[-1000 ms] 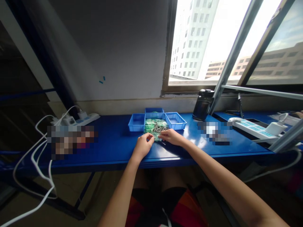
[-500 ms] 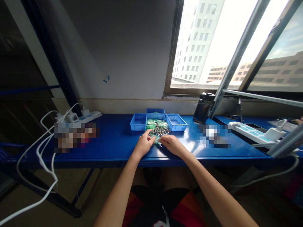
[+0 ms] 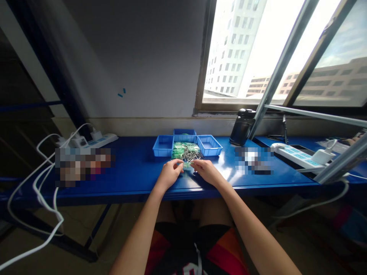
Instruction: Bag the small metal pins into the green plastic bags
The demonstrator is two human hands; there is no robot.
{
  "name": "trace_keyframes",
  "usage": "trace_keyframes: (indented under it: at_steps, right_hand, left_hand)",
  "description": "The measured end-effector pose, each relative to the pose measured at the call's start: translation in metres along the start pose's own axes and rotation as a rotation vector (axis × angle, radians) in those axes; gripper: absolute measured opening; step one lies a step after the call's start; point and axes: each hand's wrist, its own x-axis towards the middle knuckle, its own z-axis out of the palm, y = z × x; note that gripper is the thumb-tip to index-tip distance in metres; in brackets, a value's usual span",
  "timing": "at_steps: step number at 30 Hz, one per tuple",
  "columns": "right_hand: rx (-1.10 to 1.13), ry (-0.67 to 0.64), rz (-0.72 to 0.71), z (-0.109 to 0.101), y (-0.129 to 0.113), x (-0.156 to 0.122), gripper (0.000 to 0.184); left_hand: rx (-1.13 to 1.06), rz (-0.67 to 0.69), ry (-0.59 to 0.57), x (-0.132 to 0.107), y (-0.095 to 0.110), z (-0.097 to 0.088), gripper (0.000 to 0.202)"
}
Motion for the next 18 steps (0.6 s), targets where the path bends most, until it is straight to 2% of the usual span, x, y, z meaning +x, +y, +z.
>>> trace_keyframes:
  at_steps: [4, 12, 18]
  right_hand:
    - [0.085, -0.01, 0.062, -0.0005, 0.002, -0.0029, 0.025]
    - [0.113, -0.039, 0.013, -0.004, -0.0045, -0.0039, 0.026]
    - [0.129, -0.003, 0.01, 0.0016, 0.0039, -0.0027, 0.015]
  left_hand:
    - [-0.038, 0.024, -0.039, -0.0006, 0.0012, 0.0004, 0.032]
    - [-0.042, 0.027, -0.039, 0.002, -0.0078, 0.0018, 0.028]
    - [-0.126, -0.049, -0.02, 0.0025, -0.0052, 0.0028, 0.06]
